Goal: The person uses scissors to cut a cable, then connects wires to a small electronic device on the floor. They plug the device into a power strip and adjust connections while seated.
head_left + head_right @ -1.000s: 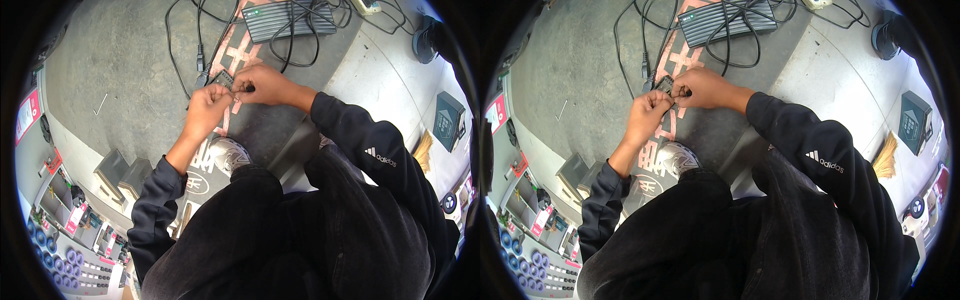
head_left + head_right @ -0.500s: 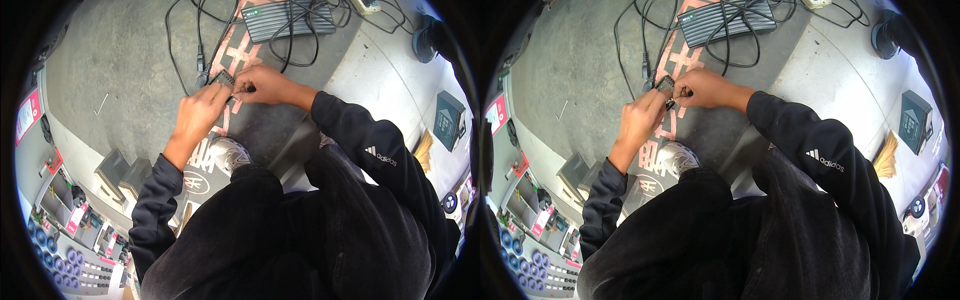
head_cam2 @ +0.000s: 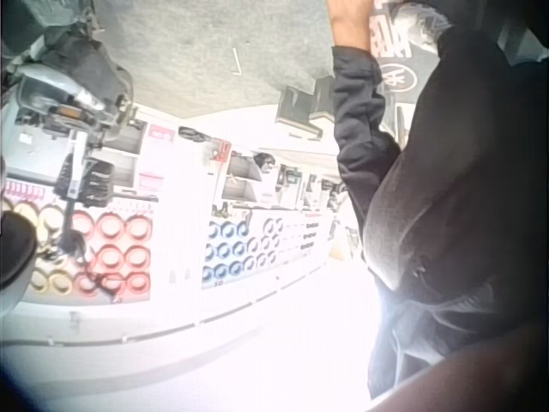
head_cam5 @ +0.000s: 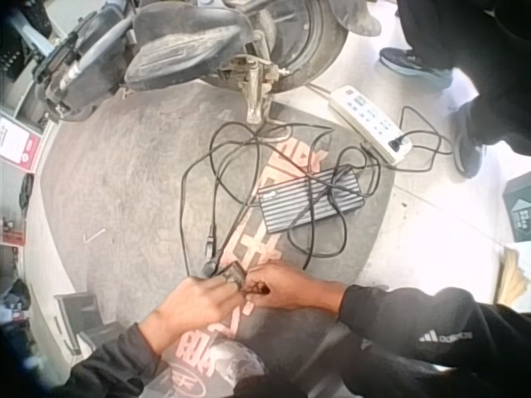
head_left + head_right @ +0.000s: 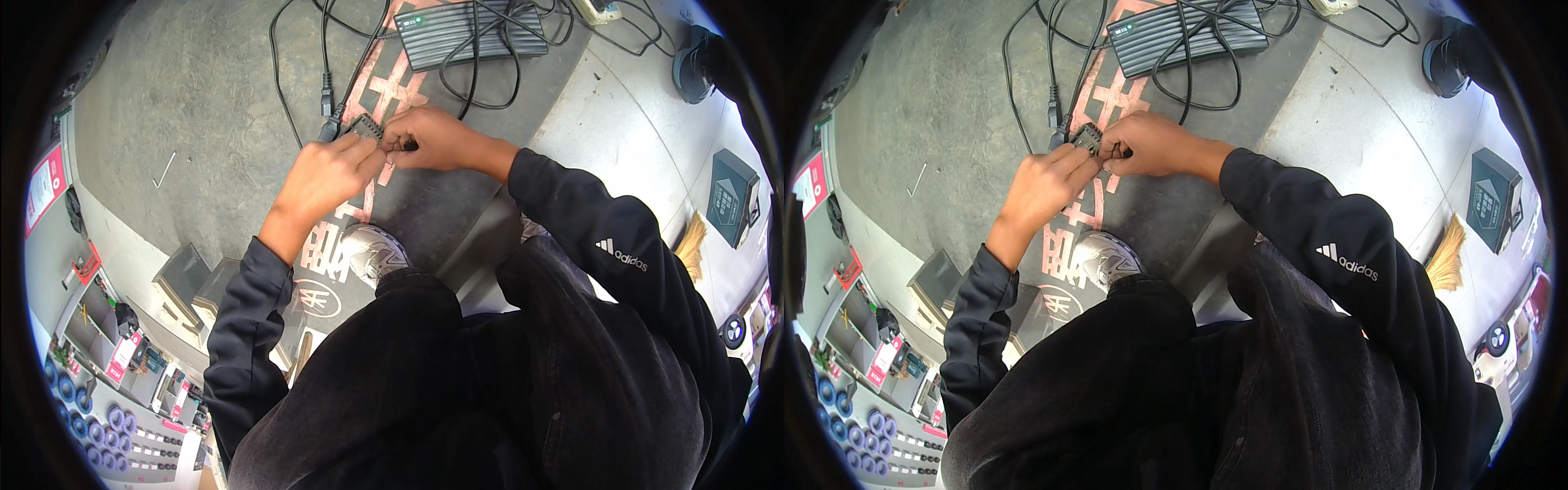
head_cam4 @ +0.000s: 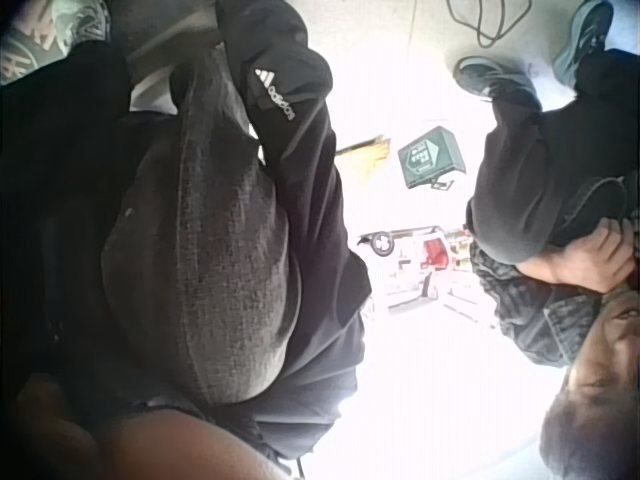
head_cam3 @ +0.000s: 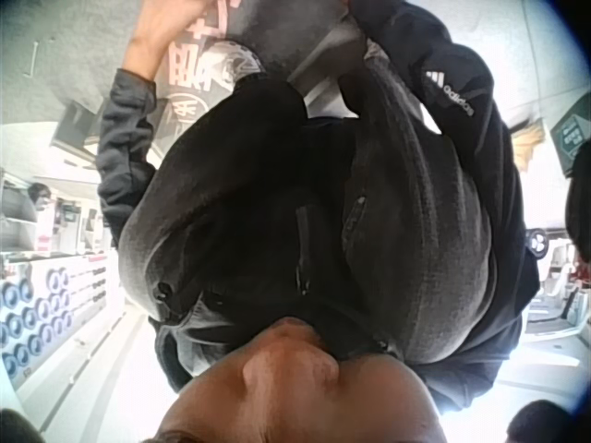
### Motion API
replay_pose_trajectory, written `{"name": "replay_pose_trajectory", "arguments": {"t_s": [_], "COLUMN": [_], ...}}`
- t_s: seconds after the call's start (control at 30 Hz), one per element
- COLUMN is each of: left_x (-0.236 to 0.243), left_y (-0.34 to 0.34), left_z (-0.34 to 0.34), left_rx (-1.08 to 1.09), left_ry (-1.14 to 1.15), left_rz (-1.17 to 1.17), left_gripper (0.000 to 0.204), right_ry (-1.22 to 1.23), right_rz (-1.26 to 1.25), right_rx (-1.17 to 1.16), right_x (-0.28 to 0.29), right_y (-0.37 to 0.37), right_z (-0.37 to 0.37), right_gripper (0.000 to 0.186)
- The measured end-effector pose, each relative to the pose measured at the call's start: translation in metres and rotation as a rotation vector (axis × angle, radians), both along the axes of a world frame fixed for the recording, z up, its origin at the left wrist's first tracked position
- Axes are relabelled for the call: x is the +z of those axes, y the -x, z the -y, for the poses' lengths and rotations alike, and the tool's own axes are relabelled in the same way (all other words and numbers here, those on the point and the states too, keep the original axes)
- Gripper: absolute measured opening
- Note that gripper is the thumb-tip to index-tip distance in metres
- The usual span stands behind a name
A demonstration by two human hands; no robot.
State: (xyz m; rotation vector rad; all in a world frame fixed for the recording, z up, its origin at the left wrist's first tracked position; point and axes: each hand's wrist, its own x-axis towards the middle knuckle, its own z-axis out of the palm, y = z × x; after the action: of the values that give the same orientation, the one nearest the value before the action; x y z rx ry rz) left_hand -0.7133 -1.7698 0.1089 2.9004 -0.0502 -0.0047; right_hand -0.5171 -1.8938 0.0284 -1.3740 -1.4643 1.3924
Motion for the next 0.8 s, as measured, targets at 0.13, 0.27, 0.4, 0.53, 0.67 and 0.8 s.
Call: {"name": "replay_pose_trajectory", "arguments": {"t_s": [0.13, 0.27, 0.4, 0.53, 0.67, 0.8], "left_x": [0.002, -0.012, 0.007, -0.010, 0.000, 0.003], "left_y": [-0.008, -0.003, -0.014, 0.005, -0.001, 0.001], "left_z": [0.017, 0.024, 0.017, 0.017, 0.010, 0.007], "left_rx": [0.552, 1.273, 1.463, 1.023, 0.414, 0.253], "left_ry": [0.460, 1.323, 1.547, 1.096, 0.285, 0.172], "left_rz": [-0.235, -0.374, -0.595, -0.317, -0.067, -0.067], "left_gripper": [0.012, 0.016, 0.014, 0.016, 0.032, 0.029], "right_ry": [-0.011, -0.092, -0.068, -0.001, 0.027, 0.046], "right_rz": [-0.006, 0.017, -0.009, -0.143, -0.224, -0.262], "right_rx": [-0.015, -0.022, -0.044, -0.067, -0.077, -0.052], "right_x": [-0.005, -0.003, -0.005, -0.007, -0.012, -0.013], "right_y": [0.000, 0.004, 0.005, 0.009, 0.007, 0.005], "right_z": [0.003, 0.000, 0.000, 0.000, 0.002, 0.000], "right_gripper": [0.015, 0.014, 0.015, 0.015, 0.016, 0.018]}}
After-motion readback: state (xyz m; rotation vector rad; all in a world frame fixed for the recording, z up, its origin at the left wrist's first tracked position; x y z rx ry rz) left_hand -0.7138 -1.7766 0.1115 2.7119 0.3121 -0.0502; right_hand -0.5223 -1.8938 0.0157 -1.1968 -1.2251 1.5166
